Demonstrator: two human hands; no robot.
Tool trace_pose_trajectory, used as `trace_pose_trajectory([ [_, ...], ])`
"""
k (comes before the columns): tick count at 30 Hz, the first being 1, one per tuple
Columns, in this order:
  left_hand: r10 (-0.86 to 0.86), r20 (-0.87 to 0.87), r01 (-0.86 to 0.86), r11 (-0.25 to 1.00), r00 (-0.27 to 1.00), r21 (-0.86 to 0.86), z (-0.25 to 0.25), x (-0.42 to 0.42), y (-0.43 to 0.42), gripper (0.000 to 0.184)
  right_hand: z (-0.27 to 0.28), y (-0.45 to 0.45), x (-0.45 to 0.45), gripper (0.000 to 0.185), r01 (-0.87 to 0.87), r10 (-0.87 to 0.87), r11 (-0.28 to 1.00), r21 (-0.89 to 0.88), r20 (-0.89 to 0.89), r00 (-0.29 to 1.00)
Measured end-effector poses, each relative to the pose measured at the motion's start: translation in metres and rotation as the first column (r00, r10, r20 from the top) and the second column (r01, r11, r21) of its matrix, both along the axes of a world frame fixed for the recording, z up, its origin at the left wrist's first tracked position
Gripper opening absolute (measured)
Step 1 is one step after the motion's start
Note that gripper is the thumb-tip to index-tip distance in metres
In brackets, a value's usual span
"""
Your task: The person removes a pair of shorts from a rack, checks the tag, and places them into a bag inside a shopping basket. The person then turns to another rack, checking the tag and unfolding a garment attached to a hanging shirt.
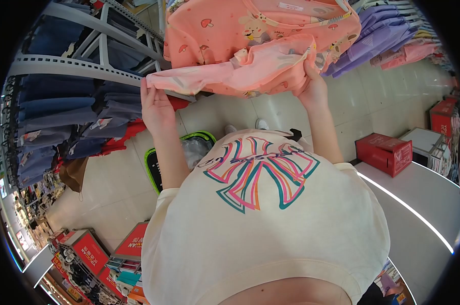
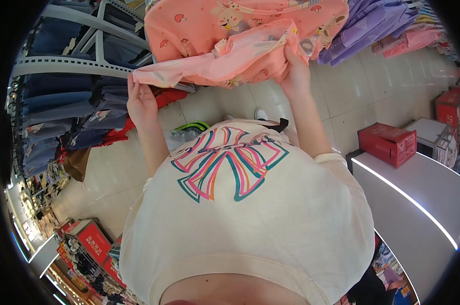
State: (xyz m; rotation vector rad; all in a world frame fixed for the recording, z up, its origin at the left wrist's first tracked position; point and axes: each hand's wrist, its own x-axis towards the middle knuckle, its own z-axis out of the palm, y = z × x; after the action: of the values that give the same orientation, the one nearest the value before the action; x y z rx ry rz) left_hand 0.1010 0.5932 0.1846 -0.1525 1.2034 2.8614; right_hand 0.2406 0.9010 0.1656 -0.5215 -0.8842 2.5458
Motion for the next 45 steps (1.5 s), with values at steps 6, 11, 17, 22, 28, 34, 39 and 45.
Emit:
trace_pose_trajectory([
  [6,0.162,-0.365,-0.351,0.764,0.917,-0.541,-0.011,-0.006,-0.001,0.052,0.011,0.013,0.004,0.029,0.010,0.018,0.940,-0.341,0.078,0.997],
  [11,0.190,-0.423,-0.439,0.639,0.886,-0.632,-0.012,-0.007,0.004,0.052,-0.002,0.024,0.007,0.028,-0.025,0.034,0.932,-0.362,0.019,0.999],
  [17,0.215,-0.473,-0.491,0.630,0.854,-0.601,-0.010,-0.007,0.013,0.057,0.003,0.018,0.010,0.030,-0.034,0.027,0.972,-0.234,-0.034,0.999],
  [22,0.259,-0.397,-0.437,0.771,0.880,-0.464,-0.003,-0.006,0.023,0.058,-0.002,0.022,0.013,0.034,-0.023,0.025,0.987,-0.156,0.013,1.000],
  [28,0.059,0.140,-0.068,0.996,0.988,0.065,-0.007,-0.023,0.009,0.039,-0.040,0.036,0.020,0.040,-0.021,-0.007,0.996,0.092,0.292,0.956],
  [34,-0.444,0.084,0.300,0.722,0.892,0.624,-0.016,-0.021,0.001,0.030,-0.015,-0.005,0.012,0.043,0.206,-0.310,0.942,0.265,0.450,0.837],
  [39,-0.552,0.130,0.300,0.619,0.824,0.726,-0.001,-0.013,0.017,0.029,-0.026,-0.015,0.007,0.043,0.058,-0.523,0.119,0.991,0.013,0.852],
  [45,-0.630,0.016,0.438,0.558,0.777,0.705,0.034,0.020,0.049,0.033,-0.037,-0.056,-0.032,0.041,-0.088,-0.158,-0.144,0.986,0.065,0.985],
])
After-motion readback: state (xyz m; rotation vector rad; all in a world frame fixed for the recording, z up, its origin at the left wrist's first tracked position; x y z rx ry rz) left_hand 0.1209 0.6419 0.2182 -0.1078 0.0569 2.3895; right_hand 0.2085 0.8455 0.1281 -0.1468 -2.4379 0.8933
